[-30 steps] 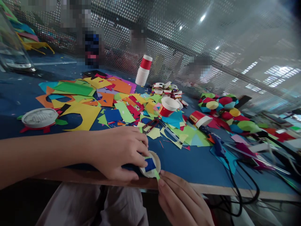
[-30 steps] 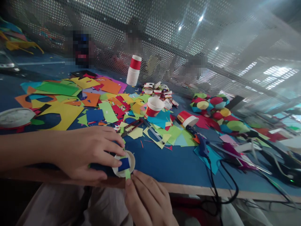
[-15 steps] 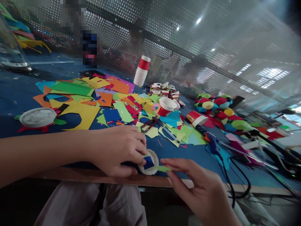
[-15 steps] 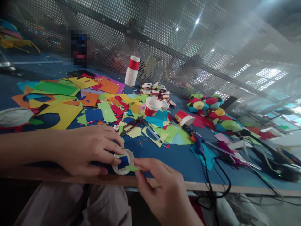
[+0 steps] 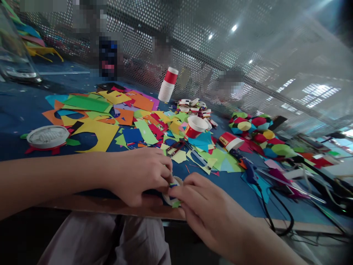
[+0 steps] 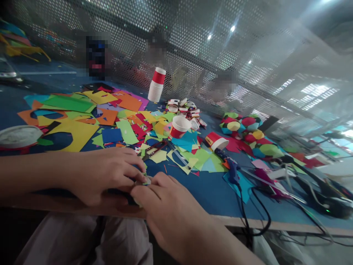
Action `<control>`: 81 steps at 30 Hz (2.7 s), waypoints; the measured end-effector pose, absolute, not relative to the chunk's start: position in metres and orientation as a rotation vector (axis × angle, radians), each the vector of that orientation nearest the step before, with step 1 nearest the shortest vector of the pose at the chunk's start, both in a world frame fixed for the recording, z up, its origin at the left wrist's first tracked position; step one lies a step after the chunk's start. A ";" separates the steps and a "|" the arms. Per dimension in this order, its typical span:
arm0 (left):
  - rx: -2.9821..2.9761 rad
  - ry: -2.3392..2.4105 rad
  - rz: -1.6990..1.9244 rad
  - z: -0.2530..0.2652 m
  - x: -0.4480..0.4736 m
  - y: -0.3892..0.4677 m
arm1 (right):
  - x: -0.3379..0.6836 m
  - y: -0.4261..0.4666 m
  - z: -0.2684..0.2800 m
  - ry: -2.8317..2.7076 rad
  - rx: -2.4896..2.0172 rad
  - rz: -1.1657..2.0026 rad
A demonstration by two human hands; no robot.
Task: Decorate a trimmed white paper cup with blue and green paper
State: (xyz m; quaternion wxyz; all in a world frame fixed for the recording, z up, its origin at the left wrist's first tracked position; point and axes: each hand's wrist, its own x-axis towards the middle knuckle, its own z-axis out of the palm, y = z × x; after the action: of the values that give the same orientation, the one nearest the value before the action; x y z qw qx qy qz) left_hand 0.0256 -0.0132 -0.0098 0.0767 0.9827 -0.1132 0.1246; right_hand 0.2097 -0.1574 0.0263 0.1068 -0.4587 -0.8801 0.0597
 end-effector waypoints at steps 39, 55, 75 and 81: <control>2.900 -0.249 0.386 -0.005 0.019 -0.015 | 0.206 -0.188 -0.051 -2.195 -1.298 -0.591; 2.931 -0.307 0.397 -0.004 0.020 -0.014 | 0.201 -0.188 -0.059 -2.051 -1.244 -0.478; 2.877 -0.299 0.330 -0.007 0.021 -0.013 | 0.205 -0.188 -0.058 -2.065 -1.222 -0.403; 2.878 -0.323 0.340 -0.010 0.024 -0.012 | 0.206 -0.189 -0.067 -2.056 -1.247 -0.529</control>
State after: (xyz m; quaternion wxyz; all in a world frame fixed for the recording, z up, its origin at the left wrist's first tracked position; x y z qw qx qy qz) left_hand 0.0245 -0.0115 -0.0097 0.1127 0.9807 -0.1102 0.1159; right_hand 0.2062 -0.1893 -0.0666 0.3332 -0.4773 -0.7875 -0.2026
